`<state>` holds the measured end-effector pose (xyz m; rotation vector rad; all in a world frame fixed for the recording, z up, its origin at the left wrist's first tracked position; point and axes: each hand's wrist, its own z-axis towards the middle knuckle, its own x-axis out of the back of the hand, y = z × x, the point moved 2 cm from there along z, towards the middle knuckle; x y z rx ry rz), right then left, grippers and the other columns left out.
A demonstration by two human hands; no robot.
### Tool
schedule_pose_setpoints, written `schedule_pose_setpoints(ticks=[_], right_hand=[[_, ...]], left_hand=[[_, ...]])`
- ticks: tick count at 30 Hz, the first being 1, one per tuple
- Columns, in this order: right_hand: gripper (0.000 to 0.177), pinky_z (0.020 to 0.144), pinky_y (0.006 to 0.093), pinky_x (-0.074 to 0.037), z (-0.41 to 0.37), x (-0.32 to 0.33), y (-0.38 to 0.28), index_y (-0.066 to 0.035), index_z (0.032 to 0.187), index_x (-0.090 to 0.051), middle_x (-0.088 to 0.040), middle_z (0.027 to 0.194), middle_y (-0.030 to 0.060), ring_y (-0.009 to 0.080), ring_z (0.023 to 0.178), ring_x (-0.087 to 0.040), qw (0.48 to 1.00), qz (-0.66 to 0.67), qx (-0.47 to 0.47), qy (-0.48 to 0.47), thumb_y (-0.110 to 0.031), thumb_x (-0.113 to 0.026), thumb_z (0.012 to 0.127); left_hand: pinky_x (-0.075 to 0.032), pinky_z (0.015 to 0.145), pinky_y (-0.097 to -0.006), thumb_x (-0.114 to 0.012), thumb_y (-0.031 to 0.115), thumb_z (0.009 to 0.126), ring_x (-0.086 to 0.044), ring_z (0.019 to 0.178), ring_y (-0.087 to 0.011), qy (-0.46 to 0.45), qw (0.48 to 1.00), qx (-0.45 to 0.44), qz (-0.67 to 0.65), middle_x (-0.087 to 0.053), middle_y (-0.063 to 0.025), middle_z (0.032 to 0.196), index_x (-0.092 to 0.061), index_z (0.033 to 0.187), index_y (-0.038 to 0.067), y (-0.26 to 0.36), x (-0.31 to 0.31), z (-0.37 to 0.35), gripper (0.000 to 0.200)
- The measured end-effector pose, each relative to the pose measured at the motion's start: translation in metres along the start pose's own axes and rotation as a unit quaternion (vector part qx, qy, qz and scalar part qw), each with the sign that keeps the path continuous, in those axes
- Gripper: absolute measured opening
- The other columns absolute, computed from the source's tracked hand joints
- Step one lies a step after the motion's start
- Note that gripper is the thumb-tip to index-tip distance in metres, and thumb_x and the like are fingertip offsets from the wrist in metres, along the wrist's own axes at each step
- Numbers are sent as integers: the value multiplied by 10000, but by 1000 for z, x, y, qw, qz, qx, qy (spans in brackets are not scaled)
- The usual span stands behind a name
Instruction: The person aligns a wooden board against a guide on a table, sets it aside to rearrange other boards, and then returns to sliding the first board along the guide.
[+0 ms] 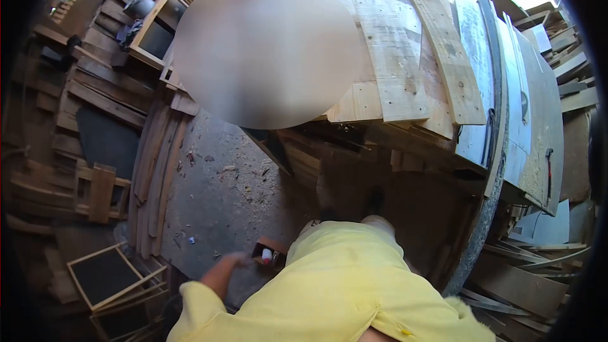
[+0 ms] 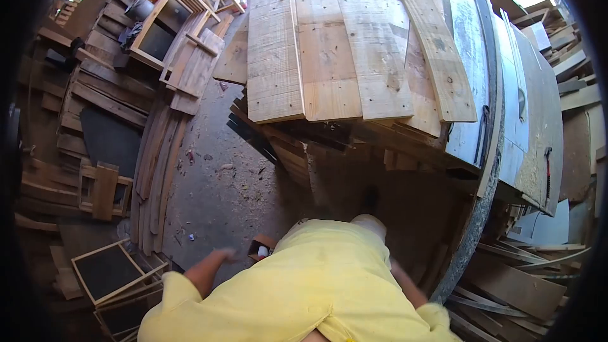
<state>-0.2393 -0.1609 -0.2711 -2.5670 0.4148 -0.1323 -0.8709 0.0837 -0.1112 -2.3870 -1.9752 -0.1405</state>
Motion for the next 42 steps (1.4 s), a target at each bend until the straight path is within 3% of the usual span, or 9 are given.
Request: schedule_pose_setpoints(ticks=[2, 6, 11, 14, 17, 25, 31, 36, 42], right_hand=[[562, 1082, 416, -385, -50, 19, 33, -94, 1363, -548, -516, 1377, 250, 328, 1324, -467, 981, -159, -83, 71, -470, -510, 947], [558, 1082, 414, -384, -73, 22, 69, -91, 1360, -549, -514, 1376, 254, 330, 1321, -469, 958, -228, -158, 69, -467, -502, 951], [554, 1083, 412, -384, -22, 22, 33, -88, 1356, -551, -511, 1375, 259, 332, 1317, -472, 935, -320, -145, 55, -465, -492, 955], [551, 1083, 411, -384, 54, 51, -60, -86, 1354, -553, -510, 1374, 262, 334, 1315, -474, 881, -462, -91, 50, -463, -486, 957], [512, 899, 401, -504, -25, 64, -228, 28, 1119, -664, -654, 1132, 253, 326, 1071, -641, 876, -390, 222, 175, -436, -517, 956], [281, 634, 362, -539, -154, 98, -471, -12, 1078, -672, -666, 1033, 156, 177, 776, -668, 832, -24, 452, 321, -227, -661, 895], [505, 854, 396, -528, -90, 146, -587, -13, 1251, -585, -641, 1148, 197, 308, 967, -656, 720, -227, 507, 416, -301, -711, 856], [682, 819, 423, -523, -19, 151, -628, 47, 1194, -567, -661, 1077, 238, 319, 942, -663, 907, -156, 358, 160, -536, -664, 853], [513, 640, 325, -522, -10, 158, -623, 63, 1113, -591, -674, 884, 136, 171, 715, -634, 898, -94, 421, 85, -385, -701, 890]], left_hand=[[-428, 1016, -468, -521, 559, 923, -581, 1179, -333, -172, 970, 100, -139, -614, -181, 1284, -623, 1257, 49, -143, -156, 72, 619], [-387, 1058, -461, -486, 567, 940, -532, 1239, -334, -113, 955, 142, -235, -582, -184, 1325, -596, 1293, 49, -82, -186, 37, 636], [-337, 1111, -452, -442, 577, 961, -472, 1315, -336, 131, 928, -36, -347, -543, -188, 1377, -561, 1338, 50, 75, -31, 163, 659], [-191, 1196, -408, -422, 562, 981, -289, 1442, -304, 329, 862, -187, -338, -377, -185, 1516, -451, 1433, 51, 189, 168, -21, 683], [-450, 996, -364, -512, 456, 989, -578, 1182, -253, 443, 691, -346, -455, -612, -138, 1282, -575, 1299, 28, 191, 267, -68, 532], [-492, 694, -228, -566, 215, 989, -603, 750, -93, 601, 460, -376, -534, -678, -25, 895, -660, 1048, 33, 224, 303, -181, 214], [-497, 777, -364, -621, 182, 931, -619, 844, -251, 727, 514, -421, -173, -666, -101, 912, -653, 1038, 54, 402, 310, -240, 170], [-287, 1092, -504, -634, 374, 899, -377, 1334, -314, 654, 612, -417, 152, -493, -110, 1372, -556, 1280, 114, 542, 341, -216, 469], [-109, 1169, -572, -562, 502, 912, -211, 1467, -289, 607, 692, -294, 257, -348, -36, 1540, -460, 1422, 222, 550, 376, -174, 591]])
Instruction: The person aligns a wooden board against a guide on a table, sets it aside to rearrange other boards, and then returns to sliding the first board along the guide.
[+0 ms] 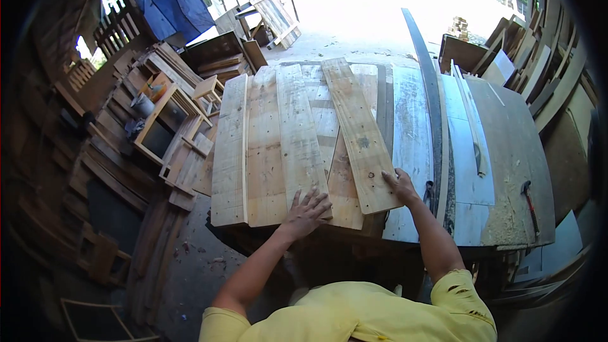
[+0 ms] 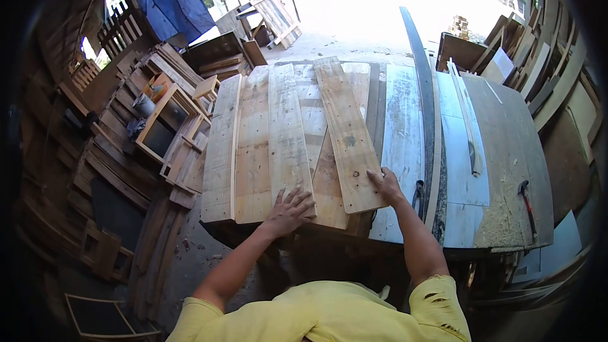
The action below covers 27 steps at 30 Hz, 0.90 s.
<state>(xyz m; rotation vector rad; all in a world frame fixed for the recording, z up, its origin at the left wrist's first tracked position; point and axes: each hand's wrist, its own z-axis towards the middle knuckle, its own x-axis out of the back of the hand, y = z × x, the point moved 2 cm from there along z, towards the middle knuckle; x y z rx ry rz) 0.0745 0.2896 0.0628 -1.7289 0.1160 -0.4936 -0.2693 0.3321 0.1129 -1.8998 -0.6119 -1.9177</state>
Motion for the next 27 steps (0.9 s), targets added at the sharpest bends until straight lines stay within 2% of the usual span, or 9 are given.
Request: schedule_pose_setpoints(ticks=[2, 6, 9, 11, 14, 17, 20, 24, 27], right_hand=[[511, 660, 326, -523, -9, 3, -10, 82, 1088, -609, -678, 876, 150, 176, 721, -639, 999, 32, 7, -6, -381, -702, 891], [398, 630, 278, -504, -40, 3, -30, 60, 1042, -645, -674, 851, 81, 108, 699, -618, 996, 93, -14, -2, -315, -687, 917], [371, 625, 267, -501, -52, 0, -34, 62, 1029, -644, -672, 833, 60, 94, 680, -606, 993, 114, 6, 8, -293, -680, 926], [365, 619, 264, -500, -55, -8, -42, 60, 1026, -645, -672, 829, 58, 93, 673, -604, 994, 111, 9, 9, -289, -681, 926], [357, 608, 258, -500, -49, -18, -49, 59, 1021, -646, -673, 825, 59, 95, 662, -605, 994, 107, 16, 21, -283, -683, 927], [359, 601, 257, -501, -37, -23, -51, 60, 1018, -647, -676, 826, 65, 98, 659, -609, 995, 100, 14, 24, -286, -681, 929], [370, 604, 261, -501, -30, -26, -59, 59, 1015, -647, -678, 831, 72, 98, 663, -609, 997, 79, 14, 14, -300, -678, 932], [377, 605, 262, -503, -29, -26, -59, 62, 1027, -636, -675, 829, 71, 105, 670, -612, 998, 50, 28, 29, -302, -673, 936], [378, 607, 266, -506, -26, -26, -49, 60, 1053, -618, -672, 841, 75, 106, 675, -613, 998, 44, 30, 26, -296, -672, 936]], left_hand=[[-92, 1171, -584, -543, 491, 924, -193, 1476, -280, 10, 998, -27, 54, -336, -35, 1547, -451, 1429, 224, -2, -4, 2, 579], [-85, 1172, -592, -525, 486, 930, -177, 1483, -277, 12, 998, -23, 49, -322, -36, 1558, -448, 1430, 225, -4, -12, 0, 569], [-77, 1170, -603, -557, 497, 906, -130, 1496, -280, 6, 999, -15, 39, -244, -39, 1595, -389, 1474, 236, -8, -12, 0, 648], [-53, 1166, -624, -605, 501, 875, -67, 1505, -296, -58, 998, -33, 1, -155, -35, 1624, -312, 1516, 250, -6, 10, -5, 748], [-31, 1162, -637, -667, 473, 838, -26, 1506, -315, -83, 994, -69, 1, -91, -47, 1635, -242, 1541, 267, -4, 26, 6, 847], [-38, 1162, -638, -705, 452, 809, -42, 1502, -334, -66, 990, -116, -44, -133, -77, 1625, -313, 1516, 228, -1, 29, 14, 839], [-42, 1157, -648, -735, 442, 779, -57, 1500, -341, -54, 987, -149, -13, -176, -102, 1610, -400, 1464, 180, -7, -1, 23, 806], [-46, 1150, -659, -739, 445, 770, -69, 1497, -351, -58, 986, -153, -23, -212, -111, 1597, -461, 1411, 147, -18, -4, 25, 759], [-52, 1149, -664, -748, 423, 764, -58, 1499, -349, -109, 984, -138, -41, -219, -120, 1591, -459, 1411, 151, -17, 27, 24, 759]])
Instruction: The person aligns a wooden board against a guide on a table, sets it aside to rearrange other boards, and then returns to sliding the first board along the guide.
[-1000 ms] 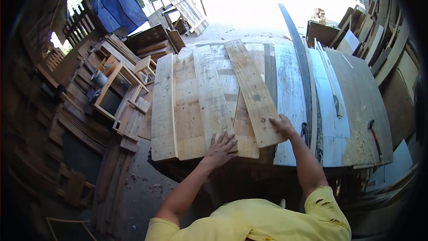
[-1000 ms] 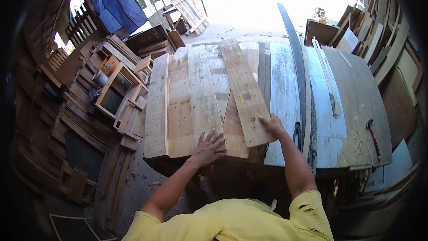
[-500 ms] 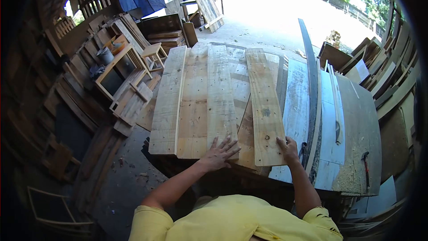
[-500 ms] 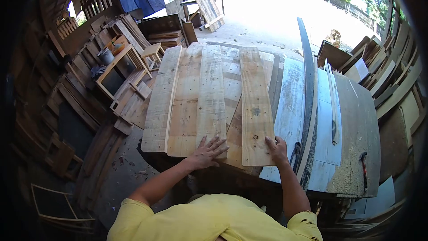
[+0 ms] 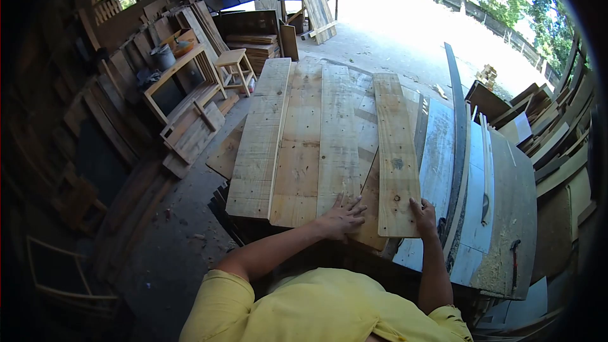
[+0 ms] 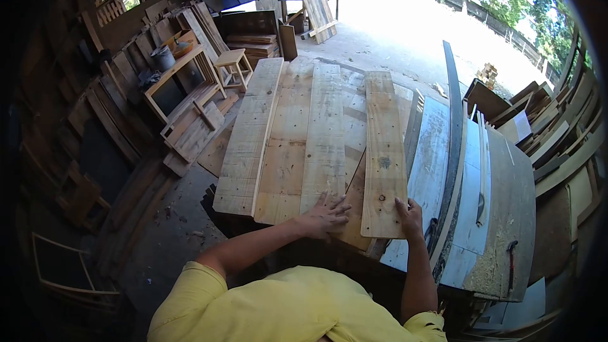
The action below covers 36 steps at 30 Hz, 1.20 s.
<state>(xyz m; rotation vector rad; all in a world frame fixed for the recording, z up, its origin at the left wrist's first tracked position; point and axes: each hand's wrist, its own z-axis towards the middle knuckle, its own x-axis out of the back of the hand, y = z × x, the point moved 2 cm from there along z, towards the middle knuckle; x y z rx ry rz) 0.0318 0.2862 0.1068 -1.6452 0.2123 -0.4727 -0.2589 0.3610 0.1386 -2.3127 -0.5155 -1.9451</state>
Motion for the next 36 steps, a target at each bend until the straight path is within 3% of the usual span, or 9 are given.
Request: schedule_pose_setpoints(ticks=[3, 6, 14, 18, 24, 26, 33, 35, 36], right_hand=[[377, 601, 272, -508, -1, -3, 0, 54, 1064, -610, -673, 844, 85, 117, 676, -619, 1000, -19, 0, 6, -297, -668, 938], [380, 597, 278, -510, -2, -4, 4, 49, 1077, -605, -674, 846, 97, 131, 676, -626, 999, -38, -13, 7, -298, -670, 935], [391, 607, 286, -524, 1, -9, 20, 60, 1111, -600, -678, 864, 116, 142, 690, -643, 998, -54, -16, -1, -289, -652, 944], [390, 611, 287, -527, 2, -12, 32, 61, 1116, -601, -681, 871, 118, 143, 700, -647, 999, -37, -23, -9, -290, -639, 952], [399, 590, 290, -519, 1, -18, 36, 40, 1099, -594, -668, 848, 105, 136, 660, -632, 998, -43, -37, 2, -335, -608, 964], [400, 596, 292, -520, 4, -17, 38, 40, 1100, -593, -668, 850, 106, 138, 667, -632, 998, -43, -44, 0, -336, -607, 964], [384, 646, 306, -516, 7, -16, 50, 45, 1071, -593, -665, 881, 110, 144, 725, -619, 998, -39, -56, 5, -317, -634, 950], [387, 662, 307, -515, 6, -17, 48, 46, 1080, -588, -665, 891, 112, 145, 740, -619, 998, -30, -55, 5, -315, -634, 950], [389, 677, 307, -514, 5, -16, 47, 46, 1089, -583, -666, 902, 114, 146, 754, -618, 998, -25, -55, 5, -313, -635, 949]], left_hand=[[-60, 1145, -672, -766, 416, 744, -48, 1500, -344, -29, 999, 24, -22, -234, -127, 1580, -457, 1411, 141, -3, -2, 1, 785], [-52, 1139, -684, -782, 423, 721, -37, 1501, -338, 23, 1000, 1, -12, -238, -123, 1577, -454, 1412, 132, -9, -27, 8, 818], [-182, 1096, -722, -774, 420, 729, -110, 1485, -352, 24, 1000, -6, 14, -371, -90, 1502, -480, 1372, 119, -5, -15, 12, 768], [-185, 1090, -730, -765, 384, 735, -130, 1479, -356, 29, 999, -11, 22, -385, -92, 1486, -485, 1359, 118, -4, -14, 13, 734], [-207, 1081, -726, -686, 222, 786, -305, 1406, -352, 106, 993, -27, 51, -530, -83, 1281, -537, 1152, 97, 3, -22, 23, 415], [-209, 1101, -670, -666, 159, 759, -433, 1289, -301, 81, 995, -38, 52, -568, -63, 1115, -529, 1073, 92, 10, 0, 23, 350], [-211, 1114, -531, -655, 131, 678, -473, 1198, -227, 74, 994, -60, 58, -556, -66, 1022, -571, 995, 82, 20, 47, 8, 332], [-202, 1122, -513, -666, 194, 689, -467, 1181, -231, 184, 978, -86, 54, -542, -55, 1022, -584, 968, 98, 16, 56, -5, 307], [-202, 1122, -513, -666, 194, 689, -467, 1181, -231, 181, 978, -89, 57, -542, -55, 1022, -584, 968, 98, 14, 58, -17, 307]])
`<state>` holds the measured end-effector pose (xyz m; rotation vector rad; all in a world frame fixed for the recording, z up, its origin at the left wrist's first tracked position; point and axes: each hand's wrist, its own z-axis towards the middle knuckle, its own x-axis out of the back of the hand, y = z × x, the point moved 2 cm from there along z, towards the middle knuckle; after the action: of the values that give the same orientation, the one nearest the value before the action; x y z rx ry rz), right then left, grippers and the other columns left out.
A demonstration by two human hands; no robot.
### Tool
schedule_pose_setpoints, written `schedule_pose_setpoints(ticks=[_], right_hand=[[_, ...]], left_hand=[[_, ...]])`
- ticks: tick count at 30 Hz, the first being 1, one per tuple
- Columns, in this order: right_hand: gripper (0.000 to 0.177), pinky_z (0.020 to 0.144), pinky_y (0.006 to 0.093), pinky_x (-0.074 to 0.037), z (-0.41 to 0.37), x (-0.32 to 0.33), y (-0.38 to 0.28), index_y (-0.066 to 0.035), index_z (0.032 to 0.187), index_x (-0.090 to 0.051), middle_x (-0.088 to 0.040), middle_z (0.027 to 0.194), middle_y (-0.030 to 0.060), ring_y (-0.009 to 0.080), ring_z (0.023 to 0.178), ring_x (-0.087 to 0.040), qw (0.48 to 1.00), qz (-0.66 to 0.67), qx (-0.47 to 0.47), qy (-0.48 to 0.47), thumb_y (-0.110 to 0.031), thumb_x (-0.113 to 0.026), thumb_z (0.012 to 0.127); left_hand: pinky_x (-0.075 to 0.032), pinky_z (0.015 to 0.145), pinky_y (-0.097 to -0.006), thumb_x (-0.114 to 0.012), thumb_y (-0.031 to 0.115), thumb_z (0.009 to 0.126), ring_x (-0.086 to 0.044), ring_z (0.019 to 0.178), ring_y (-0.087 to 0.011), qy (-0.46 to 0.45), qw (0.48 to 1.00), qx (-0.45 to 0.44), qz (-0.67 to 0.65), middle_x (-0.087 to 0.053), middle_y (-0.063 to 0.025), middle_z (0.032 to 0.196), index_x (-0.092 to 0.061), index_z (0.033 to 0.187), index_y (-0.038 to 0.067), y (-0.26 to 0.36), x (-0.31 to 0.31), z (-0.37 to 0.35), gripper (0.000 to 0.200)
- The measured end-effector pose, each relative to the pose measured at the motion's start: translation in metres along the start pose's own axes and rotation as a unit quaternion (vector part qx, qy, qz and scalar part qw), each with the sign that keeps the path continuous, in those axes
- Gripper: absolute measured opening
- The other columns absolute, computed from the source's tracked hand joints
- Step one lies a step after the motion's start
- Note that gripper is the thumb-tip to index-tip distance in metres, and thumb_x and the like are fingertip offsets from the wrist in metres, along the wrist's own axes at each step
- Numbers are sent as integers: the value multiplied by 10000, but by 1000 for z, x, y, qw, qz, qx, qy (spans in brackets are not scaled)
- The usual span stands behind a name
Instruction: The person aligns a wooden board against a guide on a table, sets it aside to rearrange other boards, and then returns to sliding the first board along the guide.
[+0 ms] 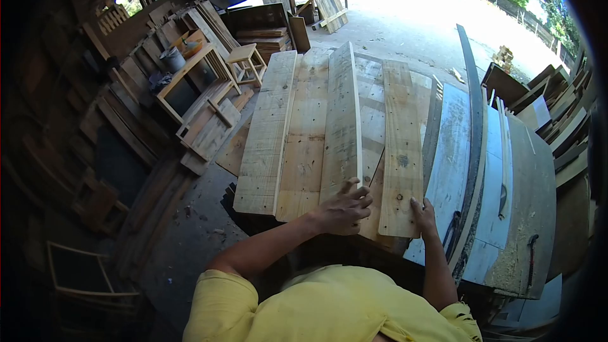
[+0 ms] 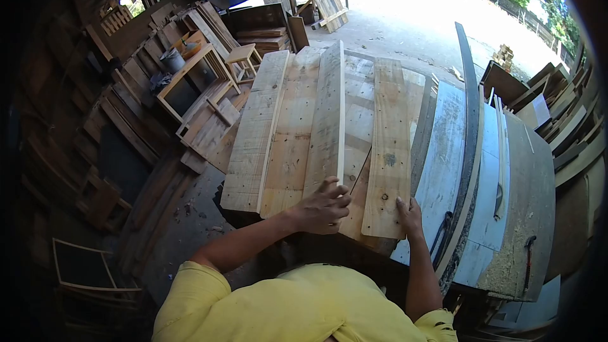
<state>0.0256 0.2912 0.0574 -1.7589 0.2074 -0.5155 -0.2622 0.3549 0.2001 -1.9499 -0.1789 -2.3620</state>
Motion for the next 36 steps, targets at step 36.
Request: schedule_pose_setpoints(ticks=[36], right_hand=[[444, 756, 313, -506, -10, -6, -7, 46, 1186, -546, -658, 976, 132, 162, 831, -615, 997, 77, -1, -4, -342, -598, 976]], left_hand=[[-495, 855, -342, -618, 166, 944, -640, 975, -204, 378, 734, 466, -318, -679, -157, 1055, -571, 1167, -71, -5, -20, -152, 328]])
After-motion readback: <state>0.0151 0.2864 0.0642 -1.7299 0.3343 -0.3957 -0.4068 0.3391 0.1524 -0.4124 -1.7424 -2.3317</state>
